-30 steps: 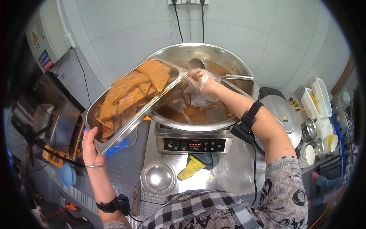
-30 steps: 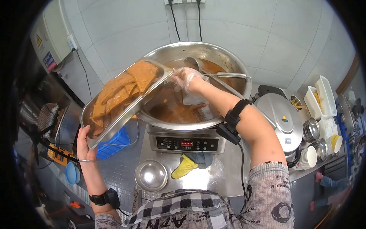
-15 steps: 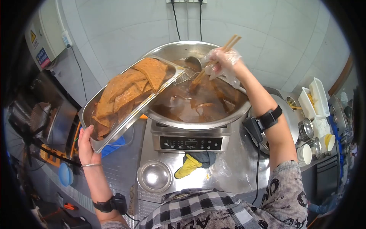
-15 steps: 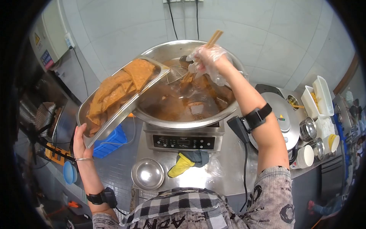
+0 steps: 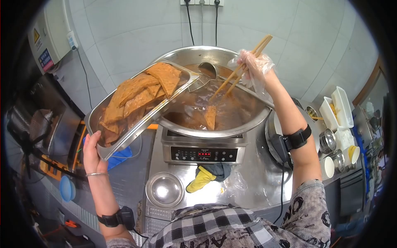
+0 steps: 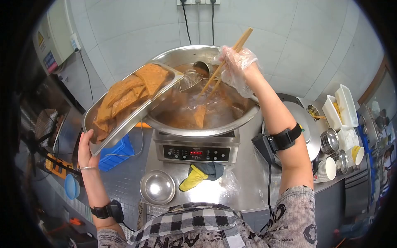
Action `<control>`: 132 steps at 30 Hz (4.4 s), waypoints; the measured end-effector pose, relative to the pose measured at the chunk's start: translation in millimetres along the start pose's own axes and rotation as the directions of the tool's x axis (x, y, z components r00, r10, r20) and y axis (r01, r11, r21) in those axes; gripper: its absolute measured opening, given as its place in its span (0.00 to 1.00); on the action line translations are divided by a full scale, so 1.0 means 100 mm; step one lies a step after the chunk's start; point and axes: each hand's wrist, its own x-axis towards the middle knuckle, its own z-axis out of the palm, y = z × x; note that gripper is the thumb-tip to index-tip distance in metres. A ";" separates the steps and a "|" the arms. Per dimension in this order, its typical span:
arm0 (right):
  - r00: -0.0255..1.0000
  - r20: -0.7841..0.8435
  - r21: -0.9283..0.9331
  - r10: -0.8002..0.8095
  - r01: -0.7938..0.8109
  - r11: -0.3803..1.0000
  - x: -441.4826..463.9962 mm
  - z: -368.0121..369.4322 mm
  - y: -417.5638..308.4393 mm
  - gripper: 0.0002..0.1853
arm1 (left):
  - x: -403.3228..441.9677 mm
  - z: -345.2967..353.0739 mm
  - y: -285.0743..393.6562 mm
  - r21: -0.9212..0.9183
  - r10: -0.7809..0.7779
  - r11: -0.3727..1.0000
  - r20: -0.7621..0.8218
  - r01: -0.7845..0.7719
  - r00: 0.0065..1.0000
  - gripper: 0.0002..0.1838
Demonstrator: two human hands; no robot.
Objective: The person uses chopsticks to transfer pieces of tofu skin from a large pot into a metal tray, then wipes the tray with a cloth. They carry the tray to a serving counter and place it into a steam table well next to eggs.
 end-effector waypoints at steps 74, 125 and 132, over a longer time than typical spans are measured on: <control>0.962 0.021 0.802 -0.271 0.146 0.579 -0.16 1.02 -0.88 0.08 | -0.04 0.12 0.03 -0.084 0.033 0.996 0.027 -0.030 0.999 0.09; 0.916 -0.093 0.362 0.389 -0.333 0.871 -0.09 0.16 0.68 0.11 | -0.09 0.14 0.03 -0.047 -0.015 0.999 0.020 0.016 1.000 0.11; 0.911 -0.143 0.416 0.386 -0.299 0.859 -0.08 -0.08 0.65 0.11 | -0.07 0.09 0.01 -0.045 -0.016 0.999 0.027 0.017 1.000 0.11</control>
